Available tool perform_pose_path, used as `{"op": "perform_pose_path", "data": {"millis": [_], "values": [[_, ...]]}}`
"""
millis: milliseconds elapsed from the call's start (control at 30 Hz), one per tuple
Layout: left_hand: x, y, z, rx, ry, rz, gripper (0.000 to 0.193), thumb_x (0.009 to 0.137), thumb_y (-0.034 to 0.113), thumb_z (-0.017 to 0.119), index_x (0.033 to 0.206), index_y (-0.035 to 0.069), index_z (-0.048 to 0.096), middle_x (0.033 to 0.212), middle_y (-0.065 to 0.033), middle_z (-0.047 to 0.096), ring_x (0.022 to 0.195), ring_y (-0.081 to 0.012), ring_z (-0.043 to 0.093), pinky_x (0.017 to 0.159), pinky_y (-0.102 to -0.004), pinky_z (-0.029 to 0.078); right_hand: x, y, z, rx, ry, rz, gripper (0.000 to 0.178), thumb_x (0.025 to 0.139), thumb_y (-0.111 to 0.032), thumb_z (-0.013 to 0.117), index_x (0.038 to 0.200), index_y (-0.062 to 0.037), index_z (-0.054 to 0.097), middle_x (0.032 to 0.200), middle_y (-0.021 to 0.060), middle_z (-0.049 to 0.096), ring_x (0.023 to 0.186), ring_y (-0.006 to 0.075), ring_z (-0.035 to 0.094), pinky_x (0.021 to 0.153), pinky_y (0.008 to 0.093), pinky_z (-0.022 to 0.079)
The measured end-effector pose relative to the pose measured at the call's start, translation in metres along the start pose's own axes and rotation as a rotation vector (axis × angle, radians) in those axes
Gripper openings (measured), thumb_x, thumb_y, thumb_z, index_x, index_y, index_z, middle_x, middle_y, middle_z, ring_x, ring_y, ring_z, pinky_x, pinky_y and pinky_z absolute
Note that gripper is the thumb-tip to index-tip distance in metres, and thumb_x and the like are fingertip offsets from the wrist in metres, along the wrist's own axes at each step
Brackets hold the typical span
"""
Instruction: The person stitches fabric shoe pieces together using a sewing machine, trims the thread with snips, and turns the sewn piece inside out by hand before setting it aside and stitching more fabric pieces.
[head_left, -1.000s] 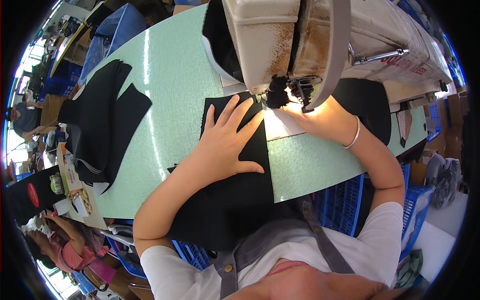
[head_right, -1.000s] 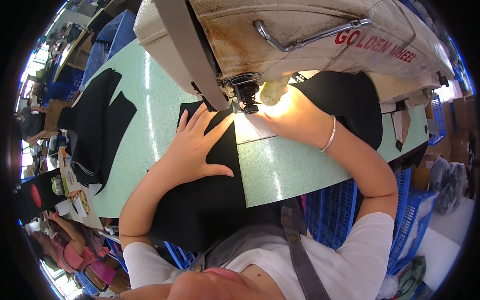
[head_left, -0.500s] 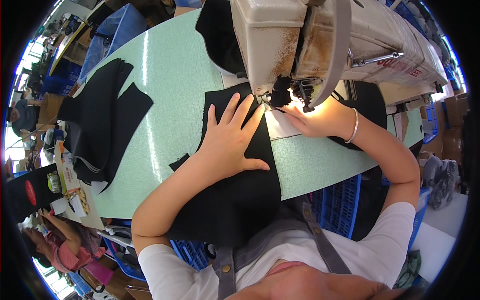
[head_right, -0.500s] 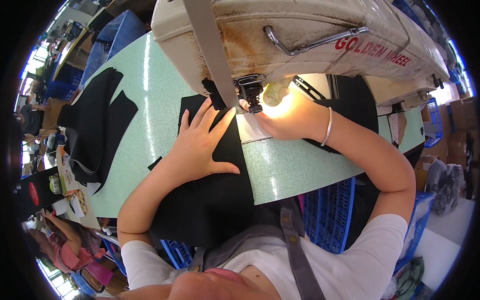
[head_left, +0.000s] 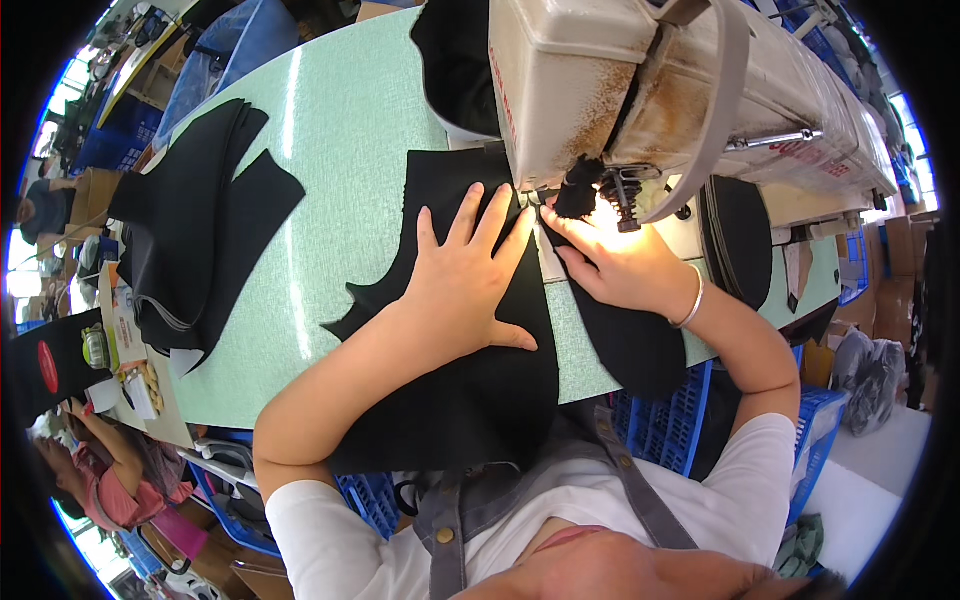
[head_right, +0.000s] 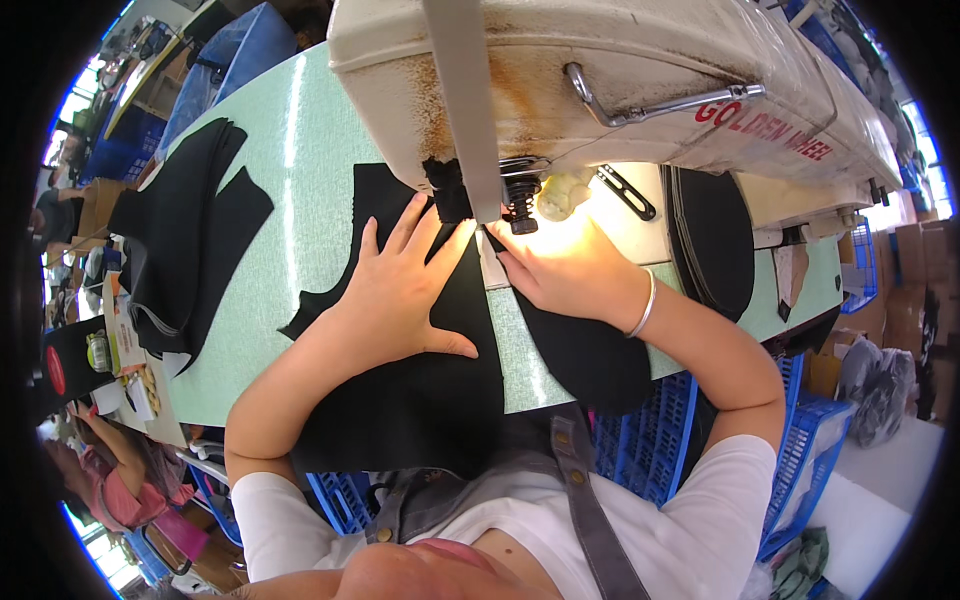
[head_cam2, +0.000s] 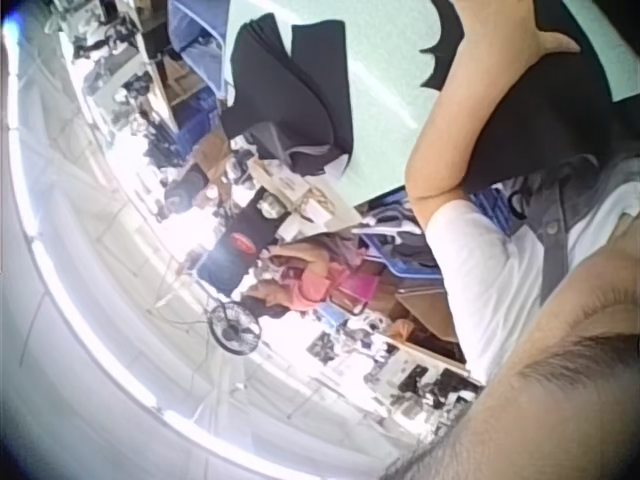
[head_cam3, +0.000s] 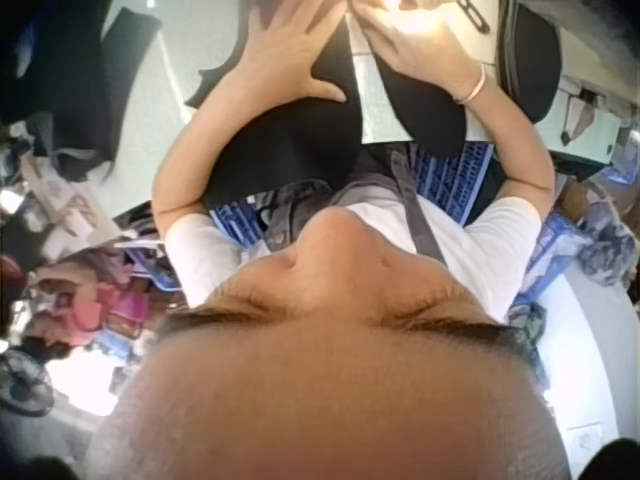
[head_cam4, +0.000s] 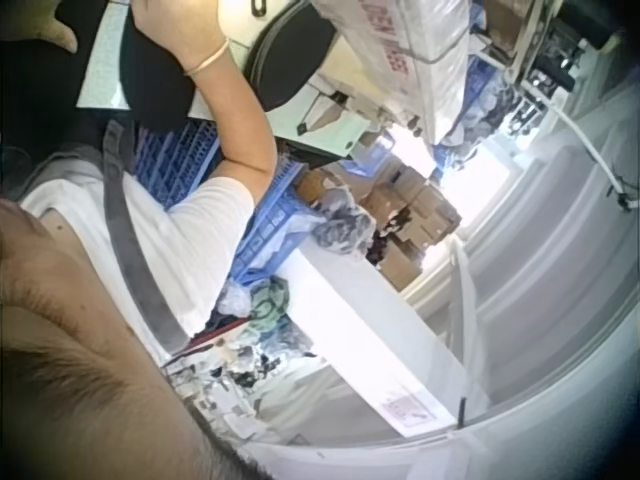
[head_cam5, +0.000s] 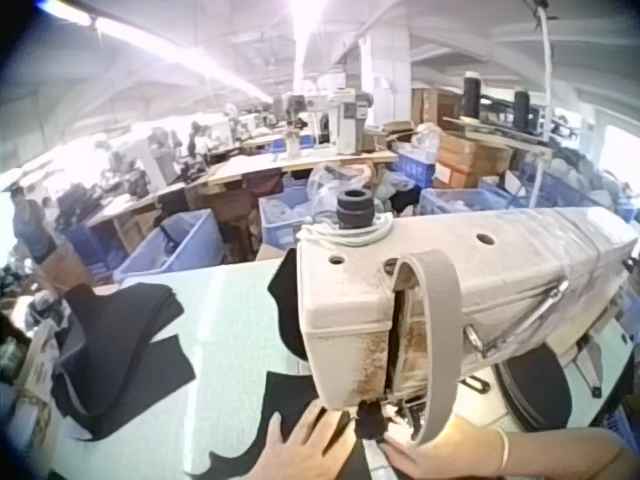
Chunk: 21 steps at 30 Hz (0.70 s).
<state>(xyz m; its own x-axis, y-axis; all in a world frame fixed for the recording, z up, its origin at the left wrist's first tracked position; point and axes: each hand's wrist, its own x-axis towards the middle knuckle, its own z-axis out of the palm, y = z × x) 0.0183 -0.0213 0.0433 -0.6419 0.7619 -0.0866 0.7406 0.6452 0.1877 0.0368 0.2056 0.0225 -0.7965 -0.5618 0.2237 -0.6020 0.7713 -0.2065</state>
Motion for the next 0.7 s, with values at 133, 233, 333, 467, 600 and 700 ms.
{"op": "perform_pose_path", "data": {"millis": [133, 233, 333, 467, 600, 700], "values": [[0.002, 0.000, -0.002, 0.022, -0.018, 0.002, 0.113, 0.058, 0.064, 0.079, 0.141, -0.001, 0.037, 0.140, -0.0284, 0.035, 0.141, -0.0441, 0.022, 0.100, -0.0695, 0.032, -0.002, -0.003, 0.005, 0.021, -0.012, 0.056, 0.044, 0.084, -0.013, 0.065, 0.127, -0.0038, 0.059, 0.114, 0.0123, 0.066, 0.098, 0.0283, 0.064, 0.093, 0.0381, 0.048], [0.001, 0.000, -0.002, 0.022, -0.002, 0.015, 0.114, 0.058, 0.064, 0.079, 0.142, -0.001, 0.037, 0.141, -0.0287, 0.035, 0.141, -0.0445, 0.022, 0.100, -0.0686, 0.032, -0.001, -0.001, 0.007, 0.039, 0.004, 0.065, 0.044, 0.084, -0.012, 0.065, 0.126, -0.0036, 0.059, 0.118, 0.0116, 0.065, 0.102, 0.0287, 0.063, 0.098, 0.0394, 0.045], [0.000, 0.001, -0.002, 0.007, 0.015, 0.022, 0.115, 0.058, 0.063, 0.079, 0.143, -0.001, 0.035, 0.141, -0.0289, 0.035, 0.141, -0.0444, 0.023, 0.101, -0.0673, 0.033, -0.001, -0.002, 0.008, 0.057, 0.019, 0.063, 0.044, 0.084, -0.010, 0.065, 0.126, -0.0033, 0.058, 0.120, 0.0114, 0.064, 0.106, 0.0288, 0.062, 0.100, 0.0399, 0.044], [0.000, 0.002, -0.001, 0.009, -0.001, 0.023, 0.116, 0.058, 0.062, 0.080, 0.145, 0.000, 0.033, 0.140, -0.0283, 0.037, 0.140, -0.0444, 0.024, 0.101, -0.0665, 0.033, -0.002, -0.002, 0.009, 0.088, 0.008, 0.074, 0.043, 0.083, -0.009, 0.065, 0.125, -0.0028, 0.059, 0.123, 0.0118, 0.063, 0.111, 0.0285, 0.061, 0.099, 0.0397, 0.044], [-0.001, 0.001, -0.003, 0.009, -0.014, 0.035, 0.115, 0.058, 0.060, 0.081, 0.145, 0.001, 0.033, 0.139, -0.0276, 0.038, 0.140, -0.0439, 0.025, 0.101, -0.0660, 0.033, -0.003, 0.000, 0.011, 0.107, 0.024, 0.059, 0.043, 0.083, -0.009, 0.065, 0.125, -0.0022, 0.059, 0.123, 0.0117, 0.063, 0.110, 0.0284, 0.061, 0.099, 0.0397, 0.044], [0.000, -0.002, -0.007, 0.017, -0.038, 0.058, 0.112, 0.059, 0.057, 0.082, 0.144, 0.001, 0.034, 0.139, -0.0257, 0.038, 0.140, -0.0434, 0.025, 0.101, -0.0653, 0.035, -0.001, 0.001, 0.013, 0.058, 0.204, -0.068, 0.037, 0.084, -0.015, 0.063, 0.119, -0.0013, 0.061, 0.096, 0.0135, 0.068, 0.069, 0.0255, 0.065, 0.060, 0.0355, 0.051]]}}
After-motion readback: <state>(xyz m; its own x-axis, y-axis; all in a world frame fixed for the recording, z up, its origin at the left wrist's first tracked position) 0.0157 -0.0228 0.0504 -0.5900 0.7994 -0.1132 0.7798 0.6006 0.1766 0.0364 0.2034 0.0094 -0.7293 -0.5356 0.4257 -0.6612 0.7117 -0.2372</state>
